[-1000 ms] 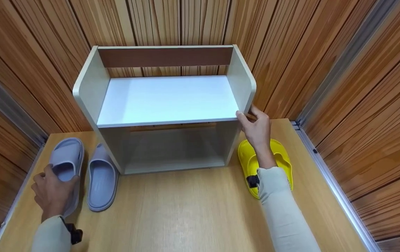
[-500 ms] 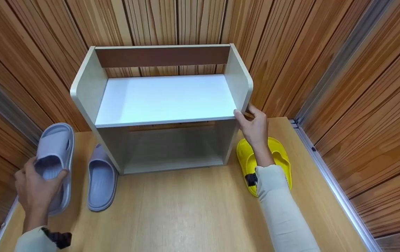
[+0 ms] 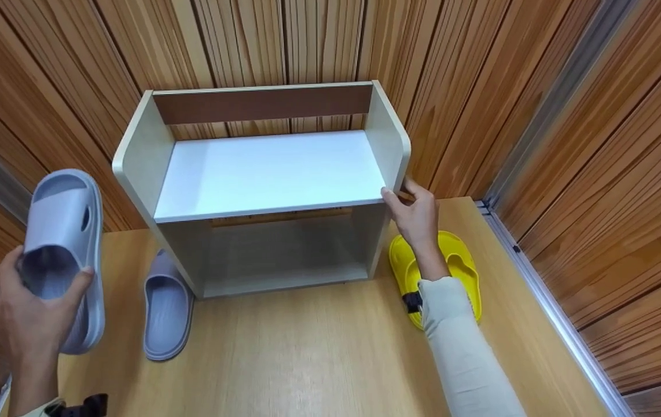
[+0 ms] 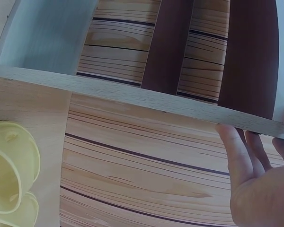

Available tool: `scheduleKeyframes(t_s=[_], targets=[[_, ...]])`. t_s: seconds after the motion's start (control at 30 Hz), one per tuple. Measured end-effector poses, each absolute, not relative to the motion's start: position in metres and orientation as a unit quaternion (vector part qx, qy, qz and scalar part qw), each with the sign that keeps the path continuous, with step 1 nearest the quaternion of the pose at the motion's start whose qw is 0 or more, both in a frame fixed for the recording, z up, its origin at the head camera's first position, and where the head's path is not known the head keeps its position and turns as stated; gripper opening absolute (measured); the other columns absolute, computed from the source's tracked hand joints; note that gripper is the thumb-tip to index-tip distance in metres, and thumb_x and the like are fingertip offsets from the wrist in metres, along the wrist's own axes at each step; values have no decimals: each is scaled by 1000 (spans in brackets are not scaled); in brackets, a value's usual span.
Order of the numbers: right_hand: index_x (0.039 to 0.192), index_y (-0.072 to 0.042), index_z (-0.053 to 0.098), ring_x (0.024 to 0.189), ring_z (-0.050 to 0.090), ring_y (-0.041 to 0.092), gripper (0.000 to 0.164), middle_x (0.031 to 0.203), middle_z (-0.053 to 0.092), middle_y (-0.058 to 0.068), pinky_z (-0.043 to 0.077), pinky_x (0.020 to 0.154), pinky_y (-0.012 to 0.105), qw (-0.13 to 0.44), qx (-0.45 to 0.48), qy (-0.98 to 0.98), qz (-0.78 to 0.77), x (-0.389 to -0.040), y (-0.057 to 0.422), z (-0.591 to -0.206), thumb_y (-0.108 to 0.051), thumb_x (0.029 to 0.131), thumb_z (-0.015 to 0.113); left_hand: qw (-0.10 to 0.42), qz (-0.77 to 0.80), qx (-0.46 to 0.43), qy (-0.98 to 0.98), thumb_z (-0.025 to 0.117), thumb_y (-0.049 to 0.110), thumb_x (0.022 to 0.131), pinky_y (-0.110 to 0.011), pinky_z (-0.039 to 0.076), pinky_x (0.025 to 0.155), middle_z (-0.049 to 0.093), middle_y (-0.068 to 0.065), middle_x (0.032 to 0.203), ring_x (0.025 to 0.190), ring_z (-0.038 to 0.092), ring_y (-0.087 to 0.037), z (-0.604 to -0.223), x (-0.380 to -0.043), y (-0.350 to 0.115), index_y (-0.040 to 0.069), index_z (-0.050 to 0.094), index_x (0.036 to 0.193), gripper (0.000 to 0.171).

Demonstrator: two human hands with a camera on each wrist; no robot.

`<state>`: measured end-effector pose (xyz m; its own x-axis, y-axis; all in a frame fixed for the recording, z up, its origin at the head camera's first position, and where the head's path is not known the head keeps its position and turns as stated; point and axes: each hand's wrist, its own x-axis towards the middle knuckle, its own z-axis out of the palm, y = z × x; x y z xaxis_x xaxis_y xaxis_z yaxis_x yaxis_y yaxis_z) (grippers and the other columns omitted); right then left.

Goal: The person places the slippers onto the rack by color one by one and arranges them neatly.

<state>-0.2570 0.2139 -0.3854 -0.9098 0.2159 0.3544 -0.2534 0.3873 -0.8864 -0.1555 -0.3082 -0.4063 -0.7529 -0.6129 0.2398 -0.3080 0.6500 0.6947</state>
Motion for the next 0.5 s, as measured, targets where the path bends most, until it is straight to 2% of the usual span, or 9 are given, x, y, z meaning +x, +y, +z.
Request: scheduleKeyframes(t_s=[0.27, 0.5], targets=[[142, -2, 57, 116, 65, 31, 49, 138, 62, 15, 56, 88, 41, 197, 9, -799, 568, -255, 214, -386, -24, 99, 68, 300, -321, 217, -872, 77, 30, 85, -65, 36, 106, 33, -25, 150, 131, 41, -46, -385, -146, -297, 13, 31, 158, 88], [142, -1, 57, 115, 65, 32, 49, 135, 63, 18, 57, 87, 45, 200, 10, -801, 565, -257, 214, -385, -19, 99, 68, 344, -318, 159, -869, 81, 25, 81, -57, 39, 94, 39, -27, 143, 122, 44, -39, -372, -138, -290, 12, 36, 156, 89]])
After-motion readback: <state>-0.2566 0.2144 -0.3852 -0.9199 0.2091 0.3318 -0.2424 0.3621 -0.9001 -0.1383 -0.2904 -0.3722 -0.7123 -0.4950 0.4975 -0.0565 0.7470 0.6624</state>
